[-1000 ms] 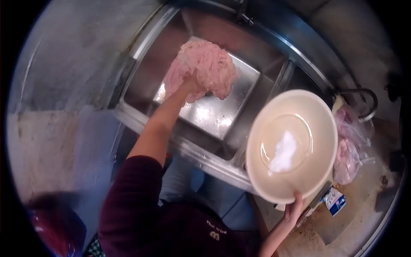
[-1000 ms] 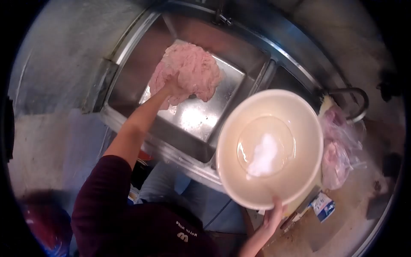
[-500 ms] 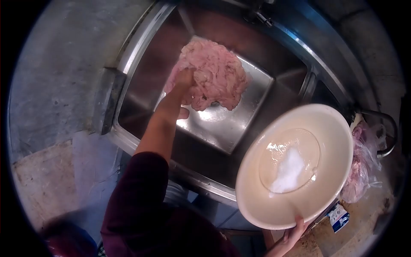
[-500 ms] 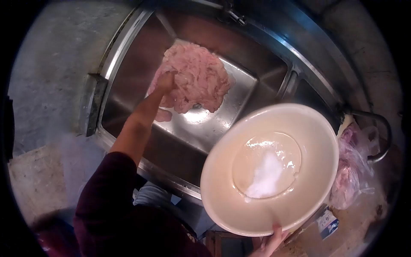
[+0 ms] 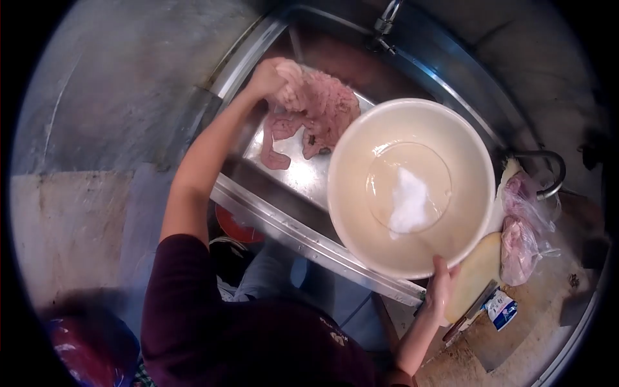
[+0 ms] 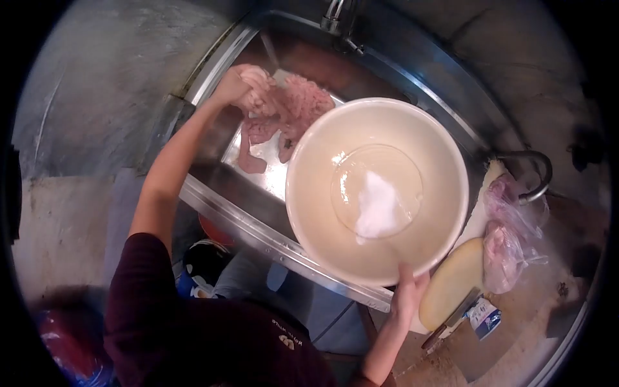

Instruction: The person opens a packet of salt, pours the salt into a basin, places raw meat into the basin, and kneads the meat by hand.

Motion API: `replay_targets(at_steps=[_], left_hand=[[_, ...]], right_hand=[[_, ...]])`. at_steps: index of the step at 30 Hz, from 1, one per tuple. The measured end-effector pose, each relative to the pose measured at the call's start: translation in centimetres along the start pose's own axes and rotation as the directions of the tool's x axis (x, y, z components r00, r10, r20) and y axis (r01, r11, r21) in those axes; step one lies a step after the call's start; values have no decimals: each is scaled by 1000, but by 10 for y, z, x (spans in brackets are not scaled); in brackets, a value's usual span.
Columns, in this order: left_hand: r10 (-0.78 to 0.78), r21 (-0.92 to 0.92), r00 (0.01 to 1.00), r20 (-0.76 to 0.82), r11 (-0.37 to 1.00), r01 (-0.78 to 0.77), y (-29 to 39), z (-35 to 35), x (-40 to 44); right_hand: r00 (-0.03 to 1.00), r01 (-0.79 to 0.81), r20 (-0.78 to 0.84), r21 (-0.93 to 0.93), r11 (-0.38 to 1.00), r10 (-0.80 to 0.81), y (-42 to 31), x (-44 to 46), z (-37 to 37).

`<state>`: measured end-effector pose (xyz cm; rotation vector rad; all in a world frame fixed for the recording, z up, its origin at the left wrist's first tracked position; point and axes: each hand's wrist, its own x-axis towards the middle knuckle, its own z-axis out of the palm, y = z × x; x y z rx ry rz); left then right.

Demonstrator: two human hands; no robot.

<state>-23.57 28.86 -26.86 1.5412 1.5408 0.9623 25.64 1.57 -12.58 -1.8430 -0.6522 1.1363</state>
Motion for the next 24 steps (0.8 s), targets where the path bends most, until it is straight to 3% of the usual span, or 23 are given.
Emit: replay_targets(at_steps=[1, 4, 5, 7, 10, 12, 14, 16, 17, 18, 19, 20, 22, 23, 24], left_hand=[[38, 55, 989, -140, 998, -31, 38, -6, -11], [65, -51, 993, -96, 996, -70, 85, -33, -10], [49, -190, 995, -89, 980, -65, 105, -38, -13], [56, -199, 989, -138, 976, -83, 142, -48, -15], [14, -230, 980, -198, 971, -60, 203, -63, -26], [19, -188, 975, -223, 980, -62, 223, -80, -24], [134, -231, 983, -127, 960, -161, 259, -84, -35], [315, -372, 949, 16, 883, -287, 294, -77, -47], [379, -217, 922, 74, 909, -356, 301, -75, -49], [276, -407, 961, 25, 881, -243, 295, -61, -52], [209, -297, 978, -15, 933, -204, 282, -48, -48], [245, -432, 967, 64, 881, -194, 291, -30, -61], [244, -451, 968, 59, 872, -192, 267, 17, -66], [36, -460, 981, 189, 886, 57, 272, 33, -83], [281, -466, 951, 132, 864, -191, 239, 60, -75]], right_hand=[[998, 11, 58, -43, 999, -9, -6, 5, 10], [987, 31, 160, -87, 996, -16, -7, 21, 38], [985, 1, 171, -130, 992, 22, -11, 24, 50], [977, 11, 213, -136, 991, 18, -17, 30, 72], [945, 185, 298, -141, 973, -137, 15, 63, 91], [929, 306, 267, -174, 936, -254, 7, 59, 112], [923, 359, 241, -265, 895, -299, 5, 56, 138], [938, 340, 211, -413, 845, -274, 15, 60, 163], [959, 252, 212, -323, 912, -190, 18, 59, 176], [970, 157, 220, -228, 961, -107, 19, 58, 188], [972, 55, 236, -132, 990, -23, 22, 59, 198], [968, 14, 252, -109, 994, 14, 30, 61, 203], [953, -75, 289, -73, 994, 93, 54, 67, 212], [950, -87, 294, -82, 993, 107, 67, 69, 217], [945, -123, 296, -65, 990, 137, 78, 72, 223]])
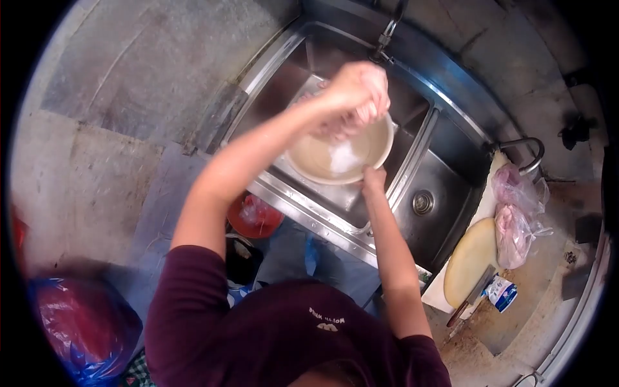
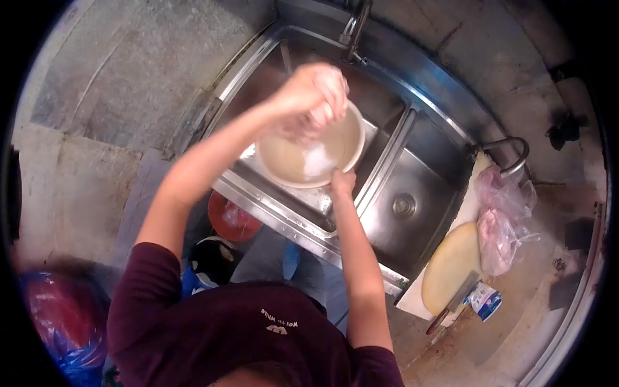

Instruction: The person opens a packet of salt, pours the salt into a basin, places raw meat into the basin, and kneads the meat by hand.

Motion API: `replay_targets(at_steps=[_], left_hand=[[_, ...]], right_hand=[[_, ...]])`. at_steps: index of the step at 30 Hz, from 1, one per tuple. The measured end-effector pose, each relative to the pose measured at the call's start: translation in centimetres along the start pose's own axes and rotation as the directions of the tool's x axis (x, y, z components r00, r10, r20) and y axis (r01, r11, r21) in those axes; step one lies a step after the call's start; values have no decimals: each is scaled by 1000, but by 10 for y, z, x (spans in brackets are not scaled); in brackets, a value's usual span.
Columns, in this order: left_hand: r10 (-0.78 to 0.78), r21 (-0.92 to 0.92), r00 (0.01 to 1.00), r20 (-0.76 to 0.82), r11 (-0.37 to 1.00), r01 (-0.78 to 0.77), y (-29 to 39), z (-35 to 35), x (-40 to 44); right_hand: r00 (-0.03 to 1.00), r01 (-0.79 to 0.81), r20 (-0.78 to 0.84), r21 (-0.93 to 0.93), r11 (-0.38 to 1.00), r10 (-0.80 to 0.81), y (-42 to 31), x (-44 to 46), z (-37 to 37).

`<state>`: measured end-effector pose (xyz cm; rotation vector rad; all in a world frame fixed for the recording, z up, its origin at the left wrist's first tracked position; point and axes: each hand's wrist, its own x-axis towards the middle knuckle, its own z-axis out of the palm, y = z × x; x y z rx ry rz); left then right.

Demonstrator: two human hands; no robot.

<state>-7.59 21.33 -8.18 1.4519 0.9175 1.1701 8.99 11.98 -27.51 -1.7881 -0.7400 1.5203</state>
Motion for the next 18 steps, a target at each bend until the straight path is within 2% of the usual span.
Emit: replay_targets(at_steps=[1, 2, 3, 5, 6, 8, 9, 10, 11, 12, 13, 15, 16, 17, 18], left_hand=[[-64, -6, 980, -190, 998, 64, -64, 11, 3], [-208, -169, 954, -217, 970, 173, -93, 20, -4], [-420, -362, 899, -120, 862, 355, -121, 24, -17], [-620, -470, 718, -315, 759, 450, -185, 46, -46], [-677, -427, 633, -376, 733, 530, -181, 55, -62], [-695, -269, 598, -399, 712, 648, -193, 64, -90], [-676, -150, 649, -349, 724, 673, -216, 63, -104], [-749, 19, 653, -112, 656, 755, -236, 57, -113], [-816, 196, 567, 113, 578, 792, -258, 48, -121], [-832, 385, 445, 331, 550, 741, -281, 39, -129], [-819, 489, 427, 382, 572, 659, -287, 27, -132], [-805, 717, 537, 251, 528, 456, -300, -7, -125], [-781, 816, 613, 121, 430, 387, -308, -31, -118], [-748, 854, 663, -27, 327, 404, -311, -57, -110], [-735, 795, 599, -319, 137, 591, -280, -72, -95]], right_hand=[[999, -33, 0, 27, 999, 33, 11, 5, 4], [998, -69, 0, 54, 996, 69, 22, 8, 6], [994, -101, -15, 170, 980, 105, 34, 8, 9], [985, -149, -25, 400, 904, 173, 53, 8, 19], [977, -169, -41, 440, 882, 207, 60, 6, 24], [956, -210, -70, 520, 828, 286, 75, 3, 33], [943, -242, -58, 554, 796, 327, 83, 5, 35], [942, -264, -31, 546, 795, 334, 95, 8, 36], [940, -285, -4, 537, 794, 340, 111, 12, 35], [939, -302, 20, 528, 794, 343, 121, 15, 32], [920, -348, 14, 485, 802, 391, 120, 17, 27], [874, -448, 2, 393, 803, 487, 120, 17, 18], [874, -435, -49, 366, 823, 484, 122, 16, 18], [874, -419, -102, 340, 842, 476, 124, 16, 19], [872, -400, -158, 315, 861, 463, 126, 17, 19]])
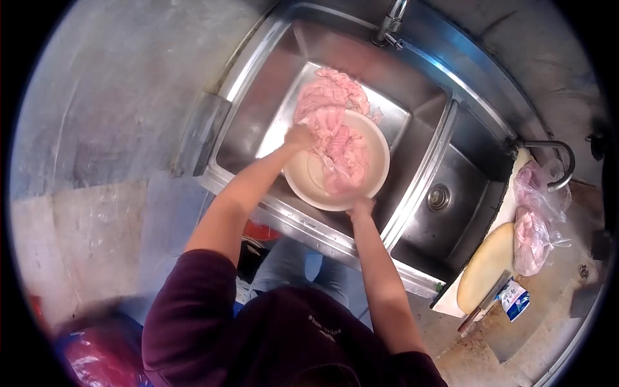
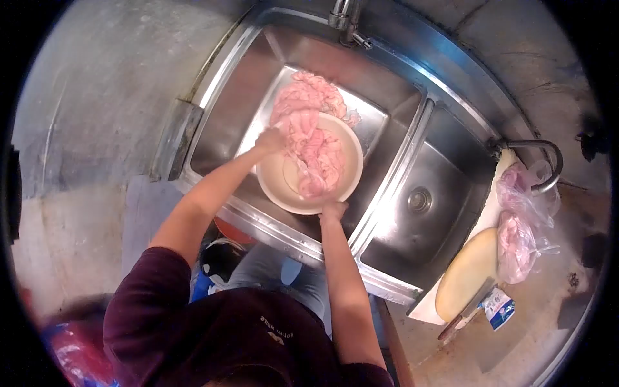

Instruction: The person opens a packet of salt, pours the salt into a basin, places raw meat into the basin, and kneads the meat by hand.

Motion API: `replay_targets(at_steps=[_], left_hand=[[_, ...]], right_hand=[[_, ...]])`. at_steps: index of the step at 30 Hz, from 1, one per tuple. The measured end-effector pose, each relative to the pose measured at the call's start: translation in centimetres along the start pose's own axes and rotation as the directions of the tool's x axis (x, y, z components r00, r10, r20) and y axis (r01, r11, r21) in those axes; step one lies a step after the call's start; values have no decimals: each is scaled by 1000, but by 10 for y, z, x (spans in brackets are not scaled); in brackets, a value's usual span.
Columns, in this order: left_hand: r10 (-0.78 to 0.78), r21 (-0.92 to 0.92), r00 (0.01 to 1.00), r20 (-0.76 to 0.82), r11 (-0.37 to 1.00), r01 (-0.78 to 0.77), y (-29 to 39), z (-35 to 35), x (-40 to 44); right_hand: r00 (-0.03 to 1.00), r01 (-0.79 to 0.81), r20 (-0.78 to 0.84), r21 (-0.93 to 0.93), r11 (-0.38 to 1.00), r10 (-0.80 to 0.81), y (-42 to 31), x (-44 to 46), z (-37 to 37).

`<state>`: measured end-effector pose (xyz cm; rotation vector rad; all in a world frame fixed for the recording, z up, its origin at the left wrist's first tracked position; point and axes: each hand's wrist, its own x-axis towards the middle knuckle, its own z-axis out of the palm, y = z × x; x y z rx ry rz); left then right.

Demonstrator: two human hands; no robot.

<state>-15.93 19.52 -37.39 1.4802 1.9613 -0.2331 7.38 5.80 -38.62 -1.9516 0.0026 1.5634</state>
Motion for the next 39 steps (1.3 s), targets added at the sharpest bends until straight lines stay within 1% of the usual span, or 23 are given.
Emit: replay_targets(at_steps=[1, 2, 4, 7, 8, 9, 11, 14, 15, 16, 18, 20, 21, 22, 23, 24, 26, 27, 30, 31, 34, 35, 39], left_hand=[[-42, -79, 999, 2, 996, 42, -16, -9, 10], [-82, -162, 997, 5, 983, 82, -30, -17, 23], [-206, -385, 978, 19, 902, 197, -64, 13, 67], [-265, -594, 945, 194, 734, 328, -60, 2, 88], [-255, -637, 927, 274, 675, 373, -54, -5, 87], [-314, -695, 915, 252, 600, 397, -54, -3, 92], [-314, -674, 904, 289, 604, 425, -47, -9, 90], [-304, -762, 908, 287, 503, 409, -45, -4, 108], [-130, -901, 949, 287, 300, 313, -43, 8, 122], [40, -971, 972, 232, 62, 229, -37, 10, 131], [116, -968, 961, 250, 50, 246, -25, -8, 132], [242, -968, 939, 245, 5, 251, -13, -13, 135], [324, -969, 920, 220, -33, 243, -12, -12, 141], [402, -970, 896, 188, -68, 234, -9, -12, 146], [434, -898, 881, 190, -286, 334, 8, -35, 113], [387, -927, 904, 182, -241, 289, 8, -21, 129], [291, -968, 944, 158, -142, 206, -3, 24, 181], [333, -964, 917, 219, -72, 256, -10, 31, 197], [95, -987, 982, 162, 18, 161, 6, 3, 183], [130, -994, 986, 106, 4, 107, 13, -21, 161], [257, -991, 957, -135, -55, -126, 23, -53, 124], [259, -985, 951, -170, -54, -161, 26, -58, 118], [243, -962, 932, -267, -17, -271, 45, -95, 71]], right_hand=[[978, 190, -41, -224, 956, -204, 1, -1, 0], [913, 350, -34, -443, 825, -406, 3, -5, 0], [683, 517, 132, -782, 348, -718, -8, -15, 5], [547, 661, 100, -661, 356, -831, -75, -20, 40], [604, 611, 93, -693, 384, -792, -102, -14, 51], [652, 566, 88, -718, 406, -753, -130, 2, 65], [671, 450, 63, -827, 338, -739, -172, 48, 96], [954, 250, 145, -869, 427, -263, -237, 53, 138], [985, 172, 152, -889, 424, -80, -251, 58, 146], [974, 192, 226, -809, 556, -7, -251, 79, 152], [909, 175, 402, -603, 778, 107, -240, 133, 168], [861, 236, 509, -444, 864, 26, -221, 153, 201], [785, 305, 618, -447, 841, 44, -211, 164, 216], [727, 276, 678, -434, 858, 109, -204, 175, 232], [677, 265, 724, -411, 872, 136, -195, 186, 245], [623, 250, 766, -390, 886, 161, -189, 193, 255], [665, 227, 735, -371, 901, 135, -189, 187, 270], [689, 209, 714, -362, 909, 126, -189, 181, 272], [664, 164, 744, -241, 956, 74, -190, 165, 271], [687, 131, 725, -198, 971, 55, -196, 134, 271], [632, 212, 767, -34, 977, -110, -205, 95, 262], [588, 253, 794, -1, 967, -153, -212, 79, 256], [619, 361, 737, 41, 932, -272, -240, -7, 235]])
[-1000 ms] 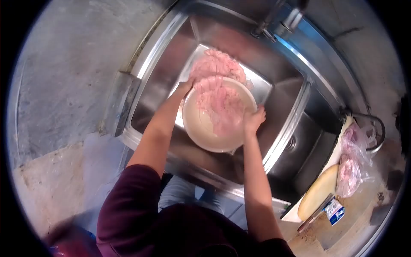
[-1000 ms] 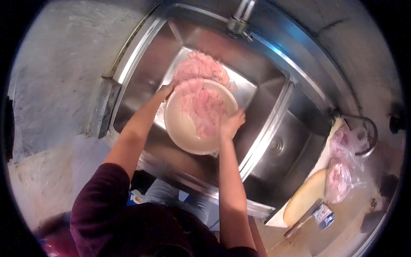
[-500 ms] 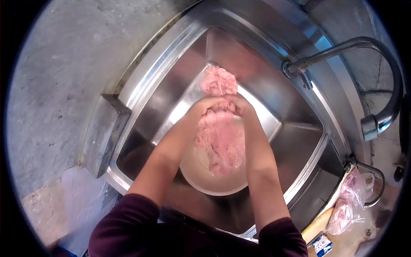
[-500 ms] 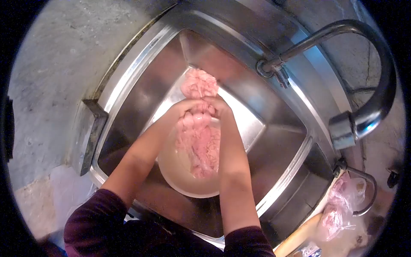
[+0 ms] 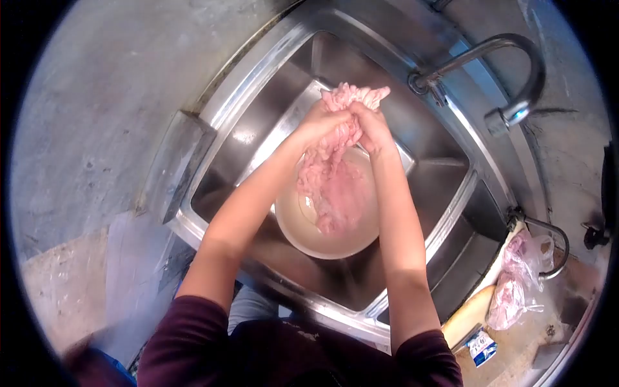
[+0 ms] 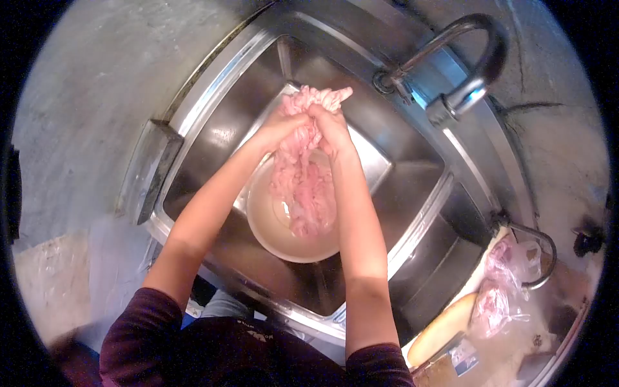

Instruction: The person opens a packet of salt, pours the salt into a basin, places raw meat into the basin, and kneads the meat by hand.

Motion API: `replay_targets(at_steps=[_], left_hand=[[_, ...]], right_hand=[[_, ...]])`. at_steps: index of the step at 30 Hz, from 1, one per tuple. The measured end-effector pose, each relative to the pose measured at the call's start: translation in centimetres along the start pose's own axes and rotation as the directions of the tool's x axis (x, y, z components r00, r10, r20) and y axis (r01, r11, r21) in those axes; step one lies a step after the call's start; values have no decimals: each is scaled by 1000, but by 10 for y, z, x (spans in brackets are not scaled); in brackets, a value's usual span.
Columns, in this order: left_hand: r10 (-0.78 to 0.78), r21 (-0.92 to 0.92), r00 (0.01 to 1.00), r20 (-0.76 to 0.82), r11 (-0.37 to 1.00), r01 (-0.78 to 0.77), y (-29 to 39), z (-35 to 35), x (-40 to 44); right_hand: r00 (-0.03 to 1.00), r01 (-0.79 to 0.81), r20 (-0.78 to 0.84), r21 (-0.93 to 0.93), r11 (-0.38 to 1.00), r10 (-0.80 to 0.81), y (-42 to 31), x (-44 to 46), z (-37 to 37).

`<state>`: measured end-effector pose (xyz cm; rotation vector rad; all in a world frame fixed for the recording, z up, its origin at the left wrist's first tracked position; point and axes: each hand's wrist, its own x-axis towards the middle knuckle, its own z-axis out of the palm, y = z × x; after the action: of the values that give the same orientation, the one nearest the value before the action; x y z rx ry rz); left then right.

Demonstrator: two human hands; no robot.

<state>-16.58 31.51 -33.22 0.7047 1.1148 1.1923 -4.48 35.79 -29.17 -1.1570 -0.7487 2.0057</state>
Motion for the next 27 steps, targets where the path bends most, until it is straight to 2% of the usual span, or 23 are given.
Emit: replay_targets(at_steps=[1, 2, 6, 7, 8, 9, 10, 11, 14, 15, 16, 19, 20, 22, 23, 25, 27], left_hand=[[18, 25, 1000, -11, 1000, -18, 22, 10, -12], [110, 79, 993, -46, 991, -107, 33, 18, -19], [290, -87, 957, 21, 954, -288, 78, 45, -45], [285, -109, 957, 54, 954, -278, 93, 53, -58], [279, -129, 957, 84, 955, -267, 106, 62, -74], [273, -151, 955, 115, 955, -255, 118, 72, -91], [379, -48, 925, 42, 925, -377, 126, 85, -106], [331, -47, 942, 45, 943, -329, 122, 91, -119], [231, -62, 973, 27, 971, -229, 99, 106, -151], [220, -77, 976, 0, 973, -219, 87, 112, -162], [206, -91, 978, -28, 974, -207, 73, 114, -169], [-3, -272, 999, 37, 962, 13, 9, 103, -172], [-55, -205, 998, 18, 977, 57, -9, 100, -171], [-160, -68, 987, -30, 985, 158, -37, 93, -174], [-323, -1, 946, -18, 946, 323, -43, 87, -175], [-611, 135, 791, -20, 782, 608, -52, 74, -170], [-705, -132, 709, 21, 701, 701, -123, 55, -161]], right_hand=[[1000, 26, 6, 2, 1000, -26, -15, -14, 9], [998, 54, 15, 4, 999, -54, -28, -26, 17], [981, 194, 9, -31, 981, -193, -57, -63, 34], [975, 219, 32, -34, 975, -218, -69, -81, 40], [996, 83, 15, -74, 994, -82, -87, -105, 47], [989, 148, 16, -71, 986, -148, -90, -119, 50], [984, 172, -26, -89, 981, -175, -95, -136, 54], [977, 193, -68, -111, 975, -202, -97, -153, 55], [992, 91, -65, -243, 966, -110, -85, -188, 34], [992, 36, -97, -355, 934, -75, -81, -198, 29], [994, -2, -105, -347, 938, -37, -71, -201, 23], [992, -85, -117, -274, 958, 55, -19, -188, -8], [989, -102, -128, -190, 976, 78, -1, -180, -15], [976, -201, -128, -219, 955, 176, 35, -161, -43], [961, -263, -151, -258, 930, 230, 56, -150, -60], [940, -321, -201, -248, 914, 275, 89, -141, -69], [924, -365, -240, -312, 877, 299, 105, -139, -69]])
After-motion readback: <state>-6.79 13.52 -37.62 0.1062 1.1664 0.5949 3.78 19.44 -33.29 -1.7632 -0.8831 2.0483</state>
